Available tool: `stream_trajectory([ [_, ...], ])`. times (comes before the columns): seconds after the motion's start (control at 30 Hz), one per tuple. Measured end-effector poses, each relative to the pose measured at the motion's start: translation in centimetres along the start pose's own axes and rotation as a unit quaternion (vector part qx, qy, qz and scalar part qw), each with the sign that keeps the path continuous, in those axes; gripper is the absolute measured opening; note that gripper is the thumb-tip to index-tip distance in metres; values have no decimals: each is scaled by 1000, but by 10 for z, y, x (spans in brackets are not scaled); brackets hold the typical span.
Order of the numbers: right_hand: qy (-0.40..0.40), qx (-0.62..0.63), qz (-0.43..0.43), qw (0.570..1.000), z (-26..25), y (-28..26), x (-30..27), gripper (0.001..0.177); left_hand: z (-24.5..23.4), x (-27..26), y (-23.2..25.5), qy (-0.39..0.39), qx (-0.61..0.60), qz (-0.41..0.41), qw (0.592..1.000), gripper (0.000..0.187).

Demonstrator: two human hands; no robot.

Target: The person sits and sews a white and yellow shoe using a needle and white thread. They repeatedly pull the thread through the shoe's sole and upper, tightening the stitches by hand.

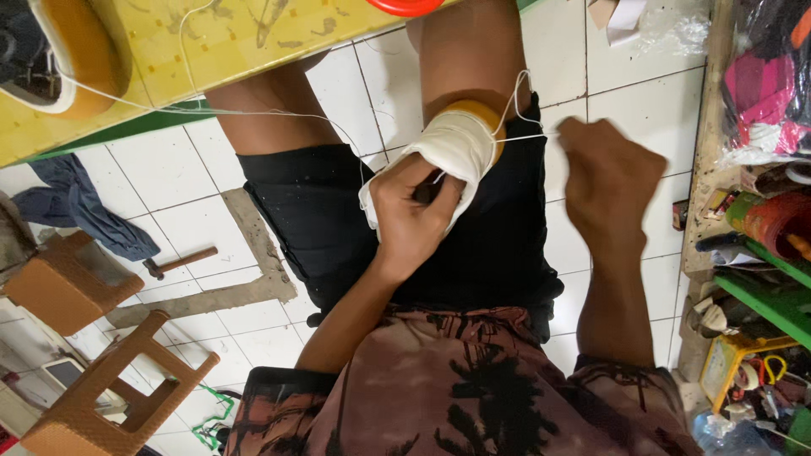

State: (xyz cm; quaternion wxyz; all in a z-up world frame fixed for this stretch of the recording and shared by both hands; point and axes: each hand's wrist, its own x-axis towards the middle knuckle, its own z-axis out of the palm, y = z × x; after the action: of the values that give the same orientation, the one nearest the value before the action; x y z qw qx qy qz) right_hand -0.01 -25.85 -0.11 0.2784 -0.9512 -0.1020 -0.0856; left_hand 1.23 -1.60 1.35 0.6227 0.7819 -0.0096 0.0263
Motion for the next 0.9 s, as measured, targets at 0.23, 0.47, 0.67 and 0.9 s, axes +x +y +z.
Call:
stream_trajectory([
  [0.23, 17, 379, 171, 909, -4, -44, 1, 15, 2, 5, 19, -16, 55, 2, 998, 11],
  [0.47, 4, 591, 257, 765, 16, -47, 5, 19, 4, 7, 20, -11, 93, 7, 996, 16],
  [0.67, -51, 573, 224, 787, 14, -9, 9, 18, 7, 4, 19, -2, 112, 6, 994, 18],
  [0.9, -322, 308, 155, 882, -54, -14, 47, 15, 5, -2, 9, -39, 156, 21, 987, 4],
])
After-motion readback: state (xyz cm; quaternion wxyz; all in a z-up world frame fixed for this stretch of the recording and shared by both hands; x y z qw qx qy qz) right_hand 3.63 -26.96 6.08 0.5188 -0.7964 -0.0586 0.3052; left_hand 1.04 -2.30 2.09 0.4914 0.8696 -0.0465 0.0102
